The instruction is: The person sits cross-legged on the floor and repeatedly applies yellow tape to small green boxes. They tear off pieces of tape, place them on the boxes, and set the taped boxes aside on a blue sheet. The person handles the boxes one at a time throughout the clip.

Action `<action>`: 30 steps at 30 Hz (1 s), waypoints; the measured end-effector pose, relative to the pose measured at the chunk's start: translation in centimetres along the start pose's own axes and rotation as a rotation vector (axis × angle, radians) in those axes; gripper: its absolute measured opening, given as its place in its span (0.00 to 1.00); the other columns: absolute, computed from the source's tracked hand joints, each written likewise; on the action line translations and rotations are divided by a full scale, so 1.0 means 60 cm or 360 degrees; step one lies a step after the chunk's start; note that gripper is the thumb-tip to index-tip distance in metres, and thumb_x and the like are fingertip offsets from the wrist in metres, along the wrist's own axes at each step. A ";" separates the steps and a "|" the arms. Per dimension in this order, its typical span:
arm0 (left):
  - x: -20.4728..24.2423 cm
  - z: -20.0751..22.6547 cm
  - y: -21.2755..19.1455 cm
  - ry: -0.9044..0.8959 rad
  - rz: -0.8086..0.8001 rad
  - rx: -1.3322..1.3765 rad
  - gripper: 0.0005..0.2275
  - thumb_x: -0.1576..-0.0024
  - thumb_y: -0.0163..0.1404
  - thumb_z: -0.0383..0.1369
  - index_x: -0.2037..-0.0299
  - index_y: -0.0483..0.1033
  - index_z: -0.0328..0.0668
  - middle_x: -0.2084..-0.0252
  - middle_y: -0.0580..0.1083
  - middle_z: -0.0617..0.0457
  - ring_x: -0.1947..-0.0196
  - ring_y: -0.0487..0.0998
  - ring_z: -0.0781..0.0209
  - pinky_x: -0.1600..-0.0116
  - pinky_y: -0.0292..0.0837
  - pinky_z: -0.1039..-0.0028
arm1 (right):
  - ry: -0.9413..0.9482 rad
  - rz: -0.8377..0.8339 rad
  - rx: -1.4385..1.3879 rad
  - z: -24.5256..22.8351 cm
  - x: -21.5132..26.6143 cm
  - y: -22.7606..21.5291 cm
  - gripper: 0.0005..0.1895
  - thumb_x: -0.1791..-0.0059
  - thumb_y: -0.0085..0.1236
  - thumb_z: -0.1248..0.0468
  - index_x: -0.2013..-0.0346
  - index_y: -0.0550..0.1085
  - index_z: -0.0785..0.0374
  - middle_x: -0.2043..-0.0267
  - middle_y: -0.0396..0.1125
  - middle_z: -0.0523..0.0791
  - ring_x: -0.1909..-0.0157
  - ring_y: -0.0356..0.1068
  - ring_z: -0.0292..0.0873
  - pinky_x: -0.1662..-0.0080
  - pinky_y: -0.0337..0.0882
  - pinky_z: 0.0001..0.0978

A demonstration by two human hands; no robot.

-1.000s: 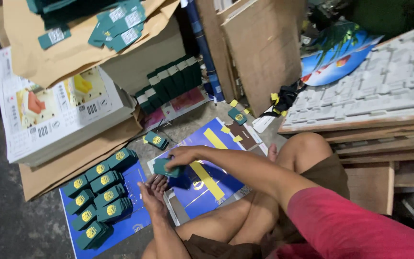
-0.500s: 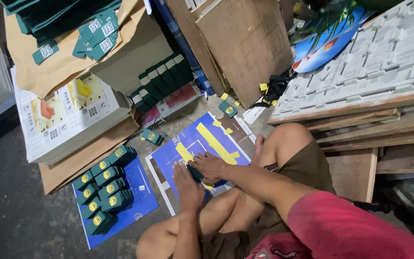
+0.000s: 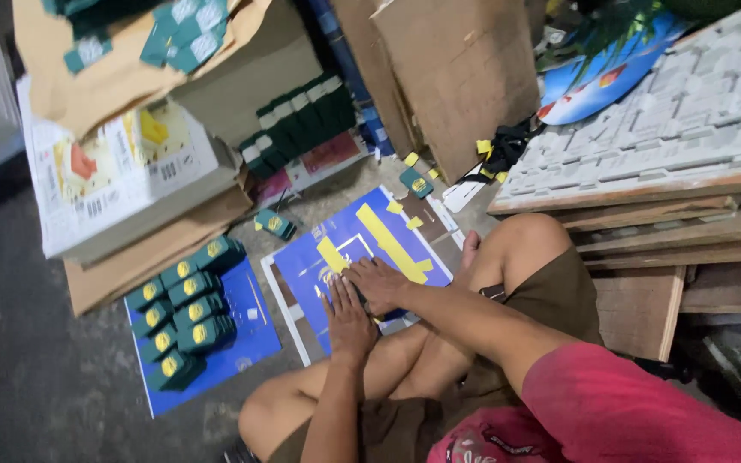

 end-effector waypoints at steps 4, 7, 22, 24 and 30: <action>0.000 0.002 0.000 0.0019 -0.0022 0.0025 0.42 0.44 0.45 0.44 0.23 0.42 0.24 0.20 0.44 0.30 0.18 0.38 0.35 0.20 0.30 0.42 | 0.0048 -0.0153 -0.0172 0.000 -0.002 -0.001 0.49 0.64 0.62 0.51 0.31 0.59 0.60 0.42 0.58 0.48 0.39 0.58 0.53 0.37 0.63 0.53; -0.005 -0.005 -0.020 -0.0011 0.0021 0.0131 0.40 0.41 0.45 0.43 0.23 0.43 0.24 0.20 0.46 0.29 0.19 0.41 0.34 0.20 0.32 0.43 | 0.0045 -0.0142 -0.0211 0.006 -0.006 0.006 0.50 0.65 0.64 0.51 0.31 0.59 0.60 0.43 0.57 0.47 0.39 0.58 0.53 0.36 0.62 0.53; -0.018 -0.110 0.010 -0.0233 0.0559 0.1206 0.47 0.73 0.74 0.47 0.36 0.72 0.50 0.50 0.70 0.49 0.42 0.73 0.44 0.26 0.57 0.50 | -0.0258 -0.0005 -0.1257 -0.001 -0.021 -0.126 0.61 0.73 0.68 0.65 0.26 0.56 0.69 0.38 0.62 0.66 0.34 0.60 0.77 0.33 0.58 0.67; -0.023 -0.104 0.004 -0.0270 0.0505 0.1383 0.46 0.68 0.72 0.45 0.34 0.69 0.49 0.46 0.70 0.49 0.38 0.70 0.44 0.26 0.56 0.50 | -0.0323 0.0022 -0.1241 -0.014 -0.021 -0.157 0.59 0.73 0.66 0.65 0.26 0.57 0.66 0.40 0.61 0.61 0.36 0.60 0.72 0.34 0.58 0.61; -0.045 -0.100 0.033 -0.0280 0.0396 0.1500 0.47 0.66 0.73 0.45 0.33 0.64 0.42 0.39 0.70 0.45 0.31 0.65 0.42 0.28 0.60 0.50 | -0.0470 0.0147 -0.0956 -0.041 -0.026 -0.181 0.56 0.69 0.59 0.66 0.25 0.57 0.65 0.43 0.59 0.55 0.41 0.59 0.62 0.39 0.61 0.52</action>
Point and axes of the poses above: each hand's wrist, its own x-axis away from the middle knuckle, its own y-axis out of the palm, z = x × y, the point moved 9 cm from there along -x, towards the middle knuckle
